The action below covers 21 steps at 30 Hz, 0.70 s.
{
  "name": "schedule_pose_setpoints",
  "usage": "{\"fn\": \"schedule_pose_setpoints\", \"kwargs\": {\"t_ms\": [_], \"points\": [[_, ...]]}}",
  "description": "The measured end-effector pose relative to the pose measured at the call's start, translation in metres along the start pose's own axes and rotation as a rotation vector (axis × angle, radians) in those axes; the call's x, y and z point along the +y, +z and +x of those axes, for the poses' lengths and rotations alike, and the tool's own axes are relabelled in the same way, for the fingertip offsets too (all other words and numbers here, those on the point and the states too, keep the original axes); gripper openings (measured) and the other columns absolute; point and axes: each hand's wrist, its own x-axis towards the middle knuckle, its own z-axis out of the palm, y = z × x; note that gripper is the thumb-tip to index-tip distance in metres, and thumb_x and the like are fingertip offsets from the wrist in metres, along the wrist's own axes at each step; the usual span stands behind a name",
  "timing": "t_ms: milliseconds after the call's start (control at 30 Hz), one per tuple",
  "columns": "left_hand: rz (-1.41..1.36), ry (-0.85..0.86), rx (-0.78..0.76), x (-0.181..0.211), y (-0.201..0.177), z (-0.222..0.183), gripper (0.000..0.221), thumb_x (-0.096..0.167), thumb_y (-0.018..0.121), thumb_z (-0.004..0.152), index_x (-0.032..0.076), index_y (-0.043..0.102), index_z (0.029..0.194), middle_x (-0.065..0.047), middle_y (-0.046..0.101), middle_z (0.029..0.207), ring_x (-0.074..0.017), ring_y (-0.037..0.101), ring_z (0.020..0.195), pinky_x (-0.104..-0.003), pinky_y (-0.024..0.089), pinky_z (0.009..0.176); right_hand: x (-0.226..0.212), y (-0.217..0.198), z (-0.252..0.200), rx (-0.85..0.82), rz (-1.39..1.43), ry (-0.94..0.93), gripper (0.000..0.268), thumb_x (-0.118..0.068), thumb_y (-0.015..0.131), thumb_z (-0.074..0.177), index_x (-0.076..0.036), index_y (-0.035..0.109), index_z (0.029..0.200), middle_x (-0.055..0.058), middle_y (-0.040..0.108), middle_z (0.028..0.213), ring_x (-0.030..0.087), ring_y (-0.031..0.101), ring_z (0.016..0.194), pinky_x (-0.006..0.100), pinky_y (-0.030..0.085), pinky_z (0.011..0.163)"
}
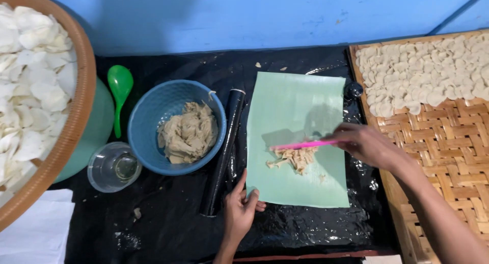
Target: Flattening dough and cutting out circular shapes to make krupuk crackers.
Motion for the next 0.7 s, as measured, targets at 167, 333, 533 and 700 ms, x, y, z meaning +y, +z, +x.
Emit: {"fn": "schedule_pose_setpoints", "kwargs": {"t_ms": [167,333,533,700], "points": [[0.056,-0.055,0.002,0.025,0.005,-0.002,0.064,0.002,0.059,0.097,0.001,0.035,0.156,-0.012,0.076,0.082,-0.0113,0.071,0.061,-0.027,0.061,0.055,0.008,0.002,-0.046,0.237,-0.041,0.204,0.035,-0.010,0.070,0.088,-0.017,0.075,0.122,0.008,0.073,0.101,0.025,0.070,0.071,0.039,0.057,0.065],[0.052,-0.053,0.005,0.027,0.005,-0.001,0.063,0.003,0.060,0.096,0.000,0.036,0.155,-0.012,0.077,0.084,-0.0116,0.071,0.062,-0.027,0.061,0.055,0.029,0.047,-0.073,0.375,0.022,0.358,0.035,-0.014,0.069,0.089,-0.013,0.071,0.124,0.010,0.074,0.101,0.022,0.070,0.066,0.039,0.058,0.064],[0.101,-0.031,0.019,0.020,0.006,-0.001,0.063,0.003,0.060,0.097,-0.001,0.037,0.156,-0.014,0.076,0.079,-0.0120,0.072,0.062,-0.027,0.061,0.055,-0.035,0.083,-0.074,0.178,0.211,0.425,0.038,-0.017,0.071,0.089,-0.020,0.073,0.127,0.005,0.077,0.086,0.022,0.070,0.063,0.038,0.059,0.061],[0.056,-0.024,0.004,0.019,0.004,-0.004,0.063,0.005,0.059,0.098,-0.001,0.035,0.156,-0.014,0.076,0.081,-0.0123,0.072,0.064,-0.027,0.061,0.058,-0.070,0.062,-0.084,0.449,-0.040,0.356,0.047,-0.005,0.065,0.087,-0.016,0.067,0.133,0.012,0.071,0.105,0.034,0.070,0.076,0.043,0.057,0.064]]}}
